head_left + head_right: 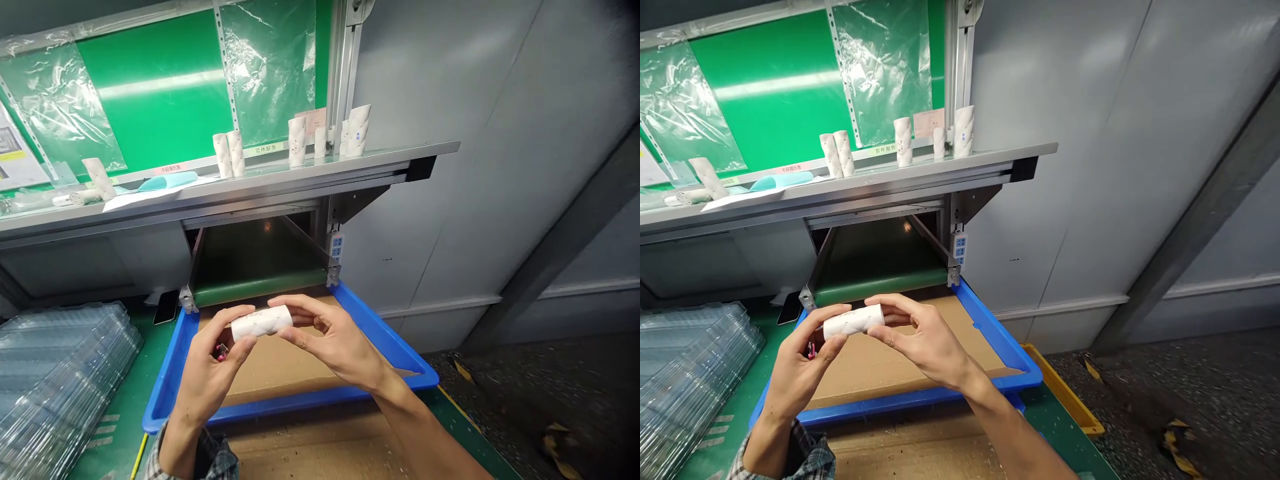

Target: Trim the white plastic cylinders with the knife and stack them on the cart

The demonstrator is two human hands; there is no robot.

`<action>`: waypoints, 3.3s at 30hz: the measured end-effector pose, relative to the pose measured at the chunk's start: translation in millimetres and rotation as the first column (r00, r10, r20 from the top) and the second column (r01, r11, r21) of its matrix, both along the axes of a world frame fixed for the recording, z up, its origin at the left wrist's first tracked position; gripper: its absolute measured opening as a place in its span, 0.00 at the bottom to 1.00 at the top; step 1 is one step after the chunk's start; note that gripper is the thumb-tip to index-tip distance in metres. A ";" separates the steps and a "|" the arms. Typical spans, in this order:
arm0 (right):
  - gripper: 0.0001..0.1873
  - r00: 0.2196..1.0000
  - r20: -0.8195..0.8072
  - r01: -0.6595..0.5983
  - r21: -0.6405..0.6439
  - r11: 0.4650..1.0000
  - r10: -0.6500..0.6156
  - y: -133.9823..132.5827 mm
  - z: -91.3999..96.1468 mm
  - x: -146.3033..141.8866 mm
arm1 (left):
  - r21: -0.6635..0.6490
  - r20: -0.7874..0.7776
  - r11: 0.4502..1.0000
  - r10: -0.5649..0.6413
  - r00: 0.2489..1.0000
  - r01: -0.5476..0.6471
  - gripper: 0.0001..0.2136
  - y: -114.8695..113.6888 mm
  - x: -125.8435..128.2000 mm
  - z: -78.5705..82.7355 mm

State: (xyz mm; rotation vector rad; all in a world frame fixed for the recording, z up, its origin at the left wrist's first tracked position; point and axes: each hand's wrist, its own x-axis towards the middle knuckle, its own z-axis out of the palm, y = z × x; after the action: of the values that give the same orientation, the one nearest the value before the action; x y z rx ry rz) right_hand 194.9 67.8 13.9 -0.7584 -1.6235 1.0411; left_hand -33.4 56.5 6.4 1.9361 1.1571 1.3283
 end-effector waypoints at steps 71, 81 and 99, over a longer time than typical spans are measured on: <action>0.22 0.951 0.245 0.001 0.610 0.792 -0.190 6.0 -13.0 -9.7 | 0.171 -0.352 0.984 0.106 0.930 -0.048 0.17 -6.2 -2.0 -5.5; 0.20 0.961 0.265 -0.074 0.533 0.843 -0.083 7.4 -13.7 -6.2 | 0.348 -0.488 0.936 0.224 0.844 -0.047 0.24 -15.8 4.0 1.3; 0.19 0.955 0.282 -0.089 0.569 0.817 -0.092 6.9 -13.4 -3.4 | 0.483 -0.543 0.873 0.356 0.760 -0.065 0.23 -15.9 7.8 -3.3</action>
State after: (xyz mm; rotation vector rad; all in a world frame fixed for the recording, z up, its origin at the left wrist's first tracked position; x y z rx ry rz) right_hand 191.5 74.7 0.5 -0.5082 -2.0582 0.3807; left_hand -25.6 40.6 3.1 2.7913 1.5211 1.1532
